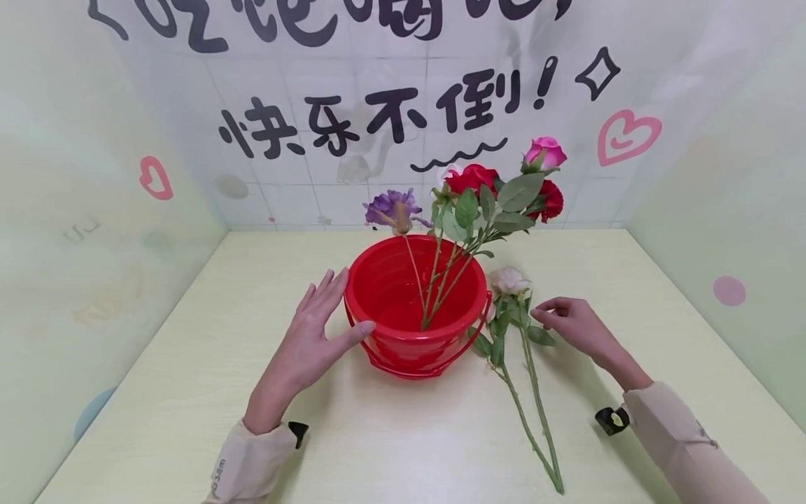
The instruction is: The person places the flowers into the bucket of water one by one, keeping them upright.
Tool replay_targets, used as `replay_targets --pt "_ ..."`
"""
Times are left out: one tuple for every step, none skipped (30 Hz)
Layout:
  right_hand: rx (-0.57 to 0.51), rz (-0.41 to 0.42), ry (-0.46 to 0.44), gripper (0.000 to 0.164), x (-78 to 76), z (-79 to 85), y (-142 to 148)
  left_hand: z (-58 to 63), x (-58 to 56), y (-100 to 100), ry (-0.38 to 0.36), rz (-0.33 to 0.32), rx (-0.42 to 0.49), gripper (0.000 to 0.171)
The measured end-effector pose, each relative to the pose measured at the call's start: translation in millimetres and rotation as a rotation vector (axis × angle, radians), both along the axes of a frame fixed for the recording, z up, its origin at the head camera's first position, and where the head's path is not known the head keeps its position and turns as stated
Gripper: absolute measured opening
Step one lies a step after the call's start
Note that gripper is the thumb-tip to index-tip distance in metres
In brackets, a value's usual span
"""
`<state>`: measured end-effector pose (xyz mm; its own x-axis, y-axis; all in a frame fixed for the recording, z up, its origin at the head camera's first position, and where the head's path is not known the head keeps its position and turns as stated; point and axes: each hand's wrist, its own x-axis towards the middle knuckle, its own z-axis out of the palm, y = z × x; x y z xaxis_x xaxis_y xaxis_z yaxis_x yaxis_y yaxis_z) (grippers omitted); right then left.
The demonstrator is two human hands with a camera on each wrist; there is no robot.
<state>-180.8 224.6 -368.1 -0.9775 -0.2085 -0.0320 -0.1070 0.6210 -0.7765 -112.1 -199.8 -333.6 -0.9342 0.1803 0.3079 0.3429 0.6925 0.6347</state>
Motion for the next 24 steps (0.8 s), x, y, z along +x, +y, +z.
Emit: replay_targets --pt "0.004 0.007 -0.010 0.037 0.2 -1.2 -0.1 0.0 0.0 0.1 -0.001 0.000 0.000 0.089" --pt "0.008 0.012 -0.020 0.038 0.6 -2.2 -0.2 0.0 0.0 0.1 -0.002 0.001 0.000 0.089" --pt "0.010 0.017 -0.031 0.038 1.1 -3.0 -0.3 -0.1 0.0 0.2 -0.003 0.002 0.000 0.090" --pt "0.009 0.024 -0.042 0.038 1.7 -3.8 -0.2 -0.1 0.0 0.1 -0.002 0.001 0.000 0.090" --pt "0.009 0.029 -0.050 0.039 2.4 -4.5 0.2 0.0 0.1 0.0 -0.002 0.001 0.000 0.090" --pt "0.006 0.035 -0.060 0.039 3.0 -5.3 0.7 0.1 0.1 0.0 -0.001 -0.001 0.001 0.089" --pt "0.001 0.039 -0.070 0.039 3.7 -6.1 1.0 0.2 0.1 -0.1 0.001 -0.003 0.001 0.089" --pt "-0.005 0.045 -0.078 0.039 4.4 -6.8 1.2 0.4 0.2 -0.2 0.002 -0.005 0.001 0.089" --pt "-0.011 0.052 -0.082 0.039 4.9 -7.8 1.7 0.5 0.2 -0.4 0.003 -0.006 0.001 0.089" --pt "-0.016 0.059 -0.085 0.039 5.4 -8.8 2.4 0.6 0.2 -0.4 0.006 -0.008 0.001 0.089" --pt "-0.022 0.064 -0.087 0.039 5.9 -9.7 3.0 0.7 0.3 -0.4 0.007 -0.009 0.002 0.089" --pt "-0.027 0.069 -0.090 0.039 6.4 -10.8 3.2 0.8 0.3 -0.4 0.008 -0.010 0.003 0.089" --pt "-0.032 0.073 -0.091 0.039 6.9 -11.7 3.5 0.8 0.3 -0.4 0.008 -0.010 0.003 0.089" --pt "-0.036 0.075 -0.092 0.038 7.4 -12.6 3.8 0.8 0.3 -0.3 0.009 -0.010 0.003 0.089" --pt "-0.037 0.076 -0.092 0.038 8.0 -13.4 4.3 0.8 0.3 -0.3 0.008 -0.008 0.002 0.089" --pt "-0.039 0.077 -0.095 0.038 8.5 -14.2 4.8 0.8 0.2 -0.2 0.008 -0.009 0.001 0.089" --pt "-0.040 0.075 -0.099 0.038 9.1 -14.8 4.9 0.7 0.1 -0.1 0.008 -0.008 0.000 0.089" --pt "-0.043 0.071 -0.105 0.037 9.6 -15.3 4.6 0.5 0.2 -0.1 0.006 -0.007 -0.001 0.089" --pt "-0.046 0.069 -0.112 0.037 10.1 -15.8 4.3 0.4 0.0 -0.1 0.005 -0.006 -0.003 0.089" --pt "-0.047 0.067 -0.117 0.037 10.4 -16.4 3.8 0.4 0.0 -0.1 0.004 -0.005 -0.003 0.089" --pt "-0.048 0.067 -0.122 0.037 10.7 -16.9 3.2 0.3 -0.1 0.0 0.004 -0.005 -0.003 0.089" --pt "-0.050 0.064 -0.126 0.037 11.0 -17.3 2.3 0.1 -0.2 0.0 0.004 -0.005 -0.003 0.089" --pt "-0.051 0.062 -0.129 0.037 11.4 -17.4 1.5 0.0 -0.2 0.0 0.005 -0.004 -0.002 0.089" --pt "-0.054 0.059 -0.133 0.037 11.9 -17.6 0.5 -0.2 -0.3 0.1 0.005 -0.005 -0.001 0.089"
